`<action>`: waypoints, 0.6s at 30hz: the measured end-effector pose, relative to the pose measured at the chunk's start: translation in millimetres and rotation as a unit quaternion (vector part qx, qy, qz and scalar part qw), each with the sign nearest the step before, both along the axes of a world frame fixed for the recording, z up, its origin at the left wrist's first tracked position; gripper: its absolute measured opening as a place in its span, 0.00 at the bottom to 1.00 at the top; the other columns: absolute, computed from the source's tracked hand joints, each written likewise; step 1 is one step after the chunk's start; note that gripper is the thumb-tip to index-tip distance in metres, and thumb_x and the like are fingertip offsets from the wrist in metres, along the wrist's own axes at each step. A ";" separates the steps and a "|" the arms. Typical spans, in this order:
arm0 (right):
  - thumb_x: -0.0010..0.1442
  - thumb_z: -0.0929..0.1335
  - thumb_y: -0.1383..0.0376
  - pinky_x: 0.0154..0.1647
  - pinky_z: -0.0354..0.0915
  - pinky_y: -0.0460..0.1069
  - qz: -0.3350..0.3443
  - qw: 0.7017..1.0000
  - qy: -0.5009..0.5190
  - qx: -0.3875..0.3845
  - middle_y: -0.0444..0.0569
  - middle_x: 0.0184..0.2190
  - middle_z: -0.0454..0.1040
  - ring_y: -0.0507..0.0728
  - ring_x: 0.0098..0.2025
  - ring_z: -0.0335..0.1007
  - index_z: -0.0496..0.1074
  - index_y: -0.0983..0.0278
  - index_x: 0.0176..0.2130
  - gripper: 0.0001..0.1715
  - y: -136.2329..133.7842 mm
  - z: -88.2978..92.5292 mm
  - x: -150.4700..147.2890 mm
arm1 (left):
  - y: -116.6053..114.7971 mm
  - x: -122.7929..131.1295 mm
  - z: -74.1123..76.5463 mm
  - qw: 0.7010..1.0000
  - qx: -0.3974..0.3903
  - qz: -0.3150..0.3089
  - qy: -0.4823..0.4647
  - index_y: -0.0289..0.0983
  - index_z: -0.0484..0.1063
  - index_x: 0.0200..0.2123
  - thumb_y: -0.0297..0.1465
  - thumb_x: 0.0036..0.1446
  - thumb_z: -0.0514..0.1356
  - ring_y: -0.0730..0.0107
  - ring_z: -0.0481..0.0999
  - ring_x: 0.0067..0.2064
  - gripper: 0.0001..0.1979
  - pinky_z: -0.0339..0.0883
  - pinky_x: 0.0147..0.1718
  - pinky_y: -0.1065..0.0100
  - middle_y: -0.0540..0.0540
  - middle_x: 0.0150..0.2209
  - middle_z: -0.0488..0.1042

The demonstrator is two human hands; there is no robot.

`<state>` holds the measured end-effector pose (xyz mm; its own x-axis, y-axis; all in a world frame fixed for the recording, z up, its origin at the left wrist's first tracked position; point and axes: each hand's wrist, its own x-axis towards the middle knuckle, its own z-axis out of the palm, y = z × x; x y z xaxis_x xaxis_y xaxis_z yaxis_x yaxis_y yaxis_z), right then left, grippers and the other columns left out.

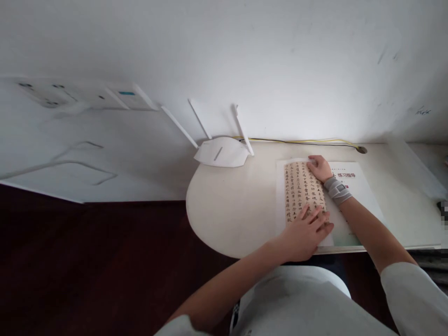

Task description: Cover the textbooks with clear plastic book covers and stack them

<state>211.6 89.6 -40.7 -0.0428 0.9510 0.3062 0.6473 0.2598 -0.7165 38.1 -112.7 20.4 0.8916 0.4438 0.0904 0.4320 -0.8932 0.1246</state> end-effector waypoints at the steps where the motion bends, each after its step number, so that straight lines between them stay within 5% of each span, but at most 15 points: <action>1: 0.50 0.65 0.55 0.53 0.61 0.58 0.003 1.000 0.003 -0.001 0.54 0.45 0.71 0.61 0.47 0.67 0.72 0.63 0.44 0.24 -0.3 0.1 1.0 | -1.5 1.2 -6.4 1.000 0.004 0.011 0.005 0.36 0.51 0.62 0.35 0.59 0.52 0.49 0.43 0.66 0.28 0.38 0.60 0.47 0.38 0.64 0.51; 6: 0.48 0.67 0.53 0.54 0.61 0.58 0.048 0.999 -0.009 -0.003 0.54 0.48 0.68 0.62 0.50 0.65 0.71 0.63 0.47 0.29 -1.6 0.6 6.1 | -10.5 4.7 -33.4 0.998 0.024 0.057 0.018 0.36 0.45 0.64 0.31 0.62 0.46 0.52 0.39 0.67 0.27 0.38 0.60 0.47 0.40 0.67 0.44; 11: 0.51 0.66 0.46 0.62 0.50 0.60 0.138 0.989 -0.047 -0.021 0.57 0.60 0.57 0.66 0.62 0.50 0.67 0.63 0.54 0.37 -3.2 4.6 3.7 | -22.9 0.1 -35.0 0.995 0.021 0.096 0.017 0.36 0.43 0.65 0.29 0.63 0.43 0.53 0.37 0.67 0.27 0.36 0.61 0.46 0.41 0.67 0.41; 16: 0.53 0.63 0.42 0.64 0.44 0.62 0.104 0.992 -0.045 -0.056 0.57 0.67 0.39 0.67 0.67 0.35 0.59 0.66 0.60 0.45 -28.6 19.9 -8.2 | -19.3 -28.4 -26.0 0.994 -0.014 0.109 -0.014 0.39 0.41 0.65 0.49 0.61 0.42 0.51 0.37 0.67 0.34 0.40 0.60 0.47 0.41 0.67 0.41; 18: 0.55 0.62 0.43 0.64 0.43 0.62 0.122 0.989 -0.067 -0.048 0.56 0.67 0.36 0.66 0.67 0.31 0.56 0.66 0.62 0.45 -55.5 26.8 -10.7 | -5.9 -52.1 -25.2 0.984 -0.019 0.173 -0.030 0.38 0.39 0.65 0.53 0.59 0.42 0.49 0.37 0.67 0.38 0.41 0.60 0.46 0.39 0.67 0.41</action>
<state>200.9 34.2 -13.9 -0.3082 0.9319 0.1910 0.6643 0.3546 -0.6580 -14.0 -118.6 -4.7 0.6798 0.7244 0.1149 0.7008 -0.6877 0.1893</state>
